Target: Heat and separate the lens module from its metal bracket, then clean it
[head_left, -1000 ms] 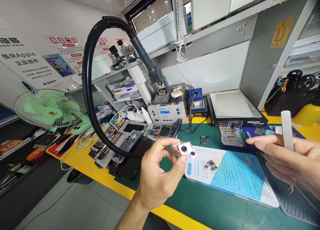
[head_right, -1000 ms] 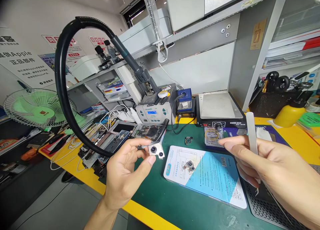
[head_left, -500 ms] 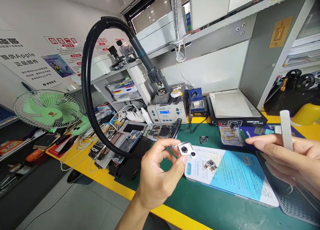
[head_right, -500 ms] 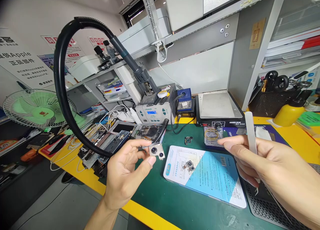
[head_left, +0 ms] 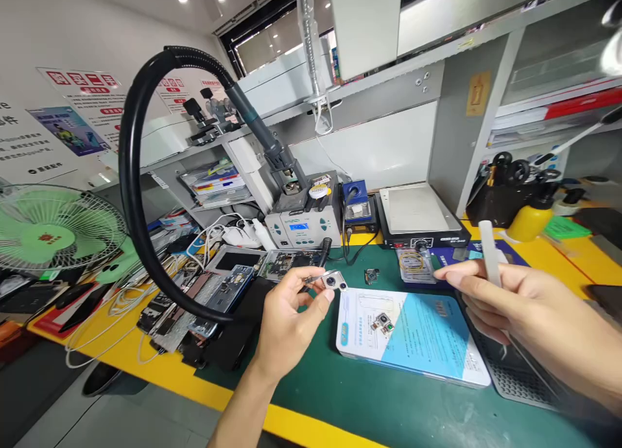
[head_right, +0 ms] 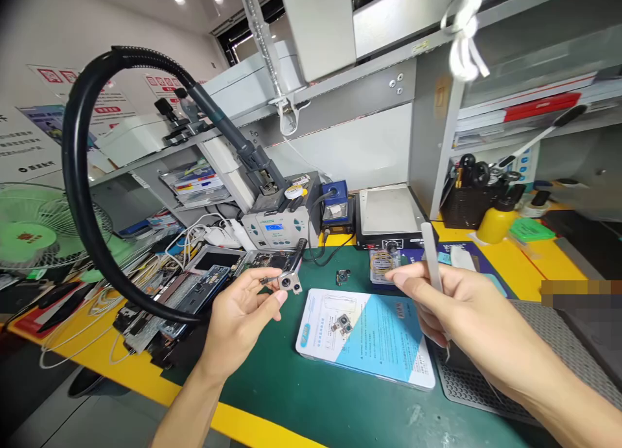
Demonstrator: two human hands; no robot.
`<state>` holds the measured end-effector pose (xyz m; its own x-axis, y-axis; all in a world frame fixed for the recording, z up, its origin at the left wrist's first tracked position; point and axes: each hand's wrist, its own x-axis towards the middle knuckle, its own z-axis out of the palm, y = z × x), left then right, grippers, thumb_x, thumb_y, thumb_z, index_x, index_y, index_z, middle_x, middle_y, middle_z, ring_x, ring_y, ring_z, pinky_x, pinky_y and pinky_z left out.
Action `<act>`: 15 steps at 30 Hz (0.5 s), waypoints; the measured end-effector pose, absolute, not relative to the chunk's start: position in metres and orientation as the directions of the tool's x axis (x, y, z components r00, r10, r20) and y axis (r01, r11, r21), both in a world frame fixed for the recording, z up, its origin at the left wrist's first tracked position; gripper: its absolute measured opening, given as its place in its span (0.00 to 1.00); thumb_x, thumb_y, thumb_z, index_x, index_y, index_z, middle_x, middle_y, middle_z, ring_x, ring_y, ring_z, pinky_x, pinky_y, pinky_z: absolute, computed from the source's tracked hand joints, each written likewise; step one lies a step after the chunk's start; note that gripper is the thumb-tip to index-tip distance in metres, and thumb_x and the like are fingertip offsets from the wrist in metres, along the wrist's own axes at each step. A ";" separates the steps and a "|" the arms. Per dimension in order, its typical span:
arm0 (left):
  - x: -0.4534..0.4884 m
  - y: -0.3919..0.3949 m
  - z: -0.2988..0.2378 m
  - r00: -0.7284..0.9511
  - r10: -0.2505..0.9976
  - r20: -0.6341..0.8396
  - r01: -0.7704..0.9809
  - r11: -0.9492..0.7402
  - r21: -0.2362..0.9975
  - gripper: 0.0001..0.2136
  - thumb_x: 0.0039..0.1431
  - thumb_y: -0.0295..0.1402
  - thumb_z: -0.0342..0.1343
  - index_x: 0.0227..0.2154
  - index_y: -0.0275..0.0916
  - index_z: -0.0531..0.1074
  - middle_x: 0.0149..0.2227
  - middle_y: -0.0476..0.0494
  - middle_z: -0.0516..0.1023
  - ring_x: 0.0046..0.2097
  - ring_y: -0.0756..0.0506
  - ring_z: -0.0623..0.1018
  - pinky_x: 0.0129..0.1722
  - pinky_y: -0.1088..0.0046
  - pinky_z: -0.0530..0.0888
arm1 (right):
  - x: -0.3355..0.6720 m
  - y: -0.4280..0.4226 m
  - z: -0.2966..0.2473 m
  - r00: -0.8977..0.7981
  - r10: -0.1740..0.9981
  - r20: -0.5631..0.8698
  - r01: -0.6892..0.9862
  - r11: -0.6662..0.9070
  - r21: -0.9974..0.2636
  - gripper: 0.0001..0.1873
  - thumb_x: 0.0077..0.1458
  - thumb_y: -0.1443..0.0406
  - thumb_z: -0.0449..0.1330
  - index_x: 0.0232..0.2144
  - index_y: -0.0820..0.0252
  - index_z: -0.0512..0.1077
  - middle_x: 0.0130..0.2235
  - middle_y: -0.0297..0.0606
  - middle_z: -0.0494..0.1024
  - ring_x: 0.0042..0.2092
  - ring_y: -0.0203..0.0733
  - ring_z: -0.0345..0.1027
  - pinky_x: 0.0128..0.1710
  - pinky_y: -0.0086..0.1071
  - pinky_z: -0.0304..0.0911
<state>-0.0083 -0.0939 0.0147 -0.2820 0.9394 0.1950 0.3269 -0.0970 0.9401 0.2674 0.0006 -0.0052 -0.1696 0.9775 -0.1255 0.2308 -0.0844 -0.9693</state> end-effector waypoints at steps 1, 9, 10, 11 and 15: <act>-0.009 -0.087 0.012 -0.272 0.945 0.180 0.327 -0.085 0.941 0.14 0.60 0.37 0.62 0.47 0.39 0.72 0.39 0.44 0.76 0.38 0.48 0.76 0.32 0.74 0.75 | 0.267 0.000 -0.003 -0.212 0.967 -0.144 0.207 -0.099 -0.973 0.28 0.49 0.38 0.63 0.22 0.55 0.69 0.17 0.27 0.59 0.20 0.35 0.50 0.19 0.31 0.48; -0.001 -0.046 0.002 -0.131 0.983 0.131 0.366 -0.074 0.928 0.12 0.57 0.33 0.62 0.45 0.38 0.75 0.36 0.46 0.75 0.34 0.49 0.75 0.28 0.76 0.74 | 0.266 0.000 0.000 -0.278 0.951 -0.139 0.090 -0.118 -0.989 0.23 0.57 0.44 0.62 0.35 0.58 0.76 0.19 0.24 0.57 0.20 0.32 0.48 0.21 0.31 0.42; -0.001 -0.041 0.001 -0.124 0.984 0.129 0.366 -0.076 0.928 0.12 0.57 0.32 0.62 0.44 0.38 0.75 0.37 0.45 0.75 0.35 0.48 0.75 0.28 0.76 0.74 | 0.266 0.000 0.000 -0.284 0.949 -0.136 0.068 -0.122 -0.990 0.23 0.56 0.44 0.63 0.35 0.58 0.76 0.19 0.24 0.56 0.20 0.32 0.47 0.21 0.30 0.42; -0.001 -0.036 0.000 -0.120 0.985 0.127 0.364 -0.076 0.928 0.12 0.57 0.32 0.61 0.44 0.37 0.75 0.37 0.44 0.75 0.36 0.47 0.75 0.28 0.76 0.75 | 0.266 0.001 0.000 -0.289 0.948 -0.134 0.044 -0.126 -0.991 0.23 0.56 0.44 0.64 0.34 0.58 0.76 0.19 0.23 0.56 0.20 0.31 0.47 0.20 0.30 0.42; 0.002 -0.018 -0.002 -0.105 0.990 0.098 0.323 -0.059 0.945 0.13 0.55 0.31 0.61 0.44 0.36 0.74 0.36 0.43 0.74 0.39 0.45 0.75 0.26 0.73 0.77 | 0.266 0.002 -0.002 -0.294 0.946 -0.140 0.004 -0.145 -0.989 0.23 0.54 0.45 0.66 0.35 0.59 0.75 0.20 0.23 0.56 0.19 0.30 0.47 0.19 0.29 0.41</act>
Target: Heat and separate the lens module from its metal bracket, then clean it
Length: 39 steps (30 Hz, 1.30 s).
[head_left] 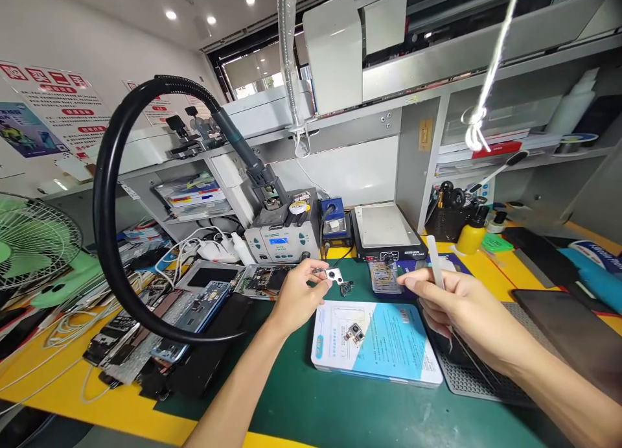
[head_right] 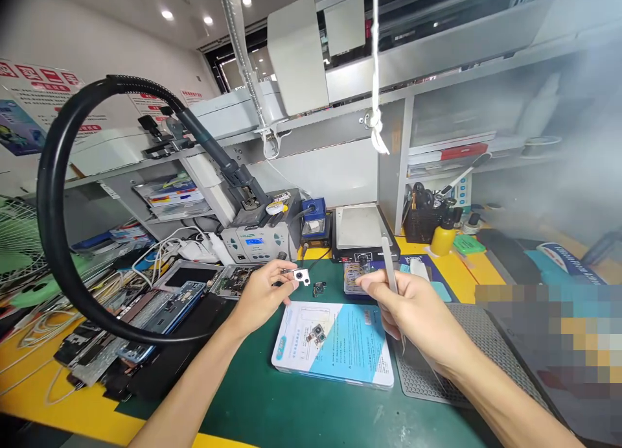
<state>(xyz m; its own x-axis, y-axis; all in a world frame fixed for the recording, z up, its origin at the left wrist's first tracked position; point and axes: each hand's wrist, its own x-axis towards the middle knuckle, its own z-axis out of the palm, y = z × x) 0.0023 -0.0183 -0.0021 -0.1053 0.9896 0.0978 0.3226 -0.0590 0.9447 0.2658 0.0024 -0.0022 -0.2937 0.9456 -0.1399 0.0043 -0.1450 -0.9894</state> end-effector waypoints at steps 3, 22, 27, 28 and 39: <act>0.014 -0.013 0.001 -0.066 0.994 0.082 0.273 -0.061 0.960 0.13 0.54 0.31 0.62 0.44 0.36 0.74 0.36 0.42 0.75 0.40 0.44 0.77 0.31 0.69 0.80 | 0.266 0.003 -0.004 -0.295 0.945 -0.141 -0.007 -0.150 -0.989 0.22 0.54 0.46 0.66 0.35 0.58 0.75 0.19 0.22 0.56 0.19 0.30 0.47 0.18 0.28 0.43; 0.007 0.051 -0.027 0.070 0.995 0.077 0.713 -0.103 0.694 0.15 0.66 0.39 0.57 0.52 0.37 0.72 0.51 0.39 0.76 0.47 0.43 0.78 0.47 0.58 0.78 | 0.264 0.011 -0.009 -0.251 0.960 -0.122 -0.038 -0.135 -0.990 0.18 0.51 0.52 0.67 0.35 0.60 0.75 0.18 0.19 0.50 0.19 0.30 0.45 0.17 0.28 0.45; 0.005 0.052 -0.034 0.082 0.993 0.081 0.757 -0.115 0.643 0.16 0.66 0.39 0.57 0.53 0.38 0.71 0.52 0.39 0.76 0.48 0.42 0.78 0.48 0.57 0.78 | 0.262 0.009 -0.010 -0.246 0.960 -0.132 -0.012 -0.139 -0.990 0.19 0.51 0.51 0.67 0.36 0.60 0.74 0.18 0.20 0.52 0.19 0.30 0.45 0.17 0.28 0.44; 0.005 0.054 -0.036 0.080 0.994 0.076 0.762 -0.110 0.638 0.16 0.66 0.39 0.57 0.53 0.38 0.71 0.52 0.39 0.75 0.49 0.42 0.78 0.48 0.57 0.78 | 0.262 0.009 -0.010 -0.246 0.960 -0.132 -0.007 -0.138 -0.990 0.19 0.52 0.51 0.67 0.36 0.61 0.74 0.18 0.20 0.53 0.19 0.30 0.46 0.18 0.28 0.44; 0.006 0.071 -0.048 0.040 0.999 0.007 0.794 -0.036 0.607 0.15 0.66 0.39 0.57 0.52 0.38 0.72 0.53 0.39 0.75 0.49 0.42 0.78 0.48 0.57 0.78 | 0.266 0.011 -0.012 -0.268 0.954 -0.134 0.004 -0.138 -0.990 0.20 0.54 0.49 0.66 0.36 0.59 0.74 0.18 0.20 0.53 0.19 0.30 0.46 0.18 0.28 0.45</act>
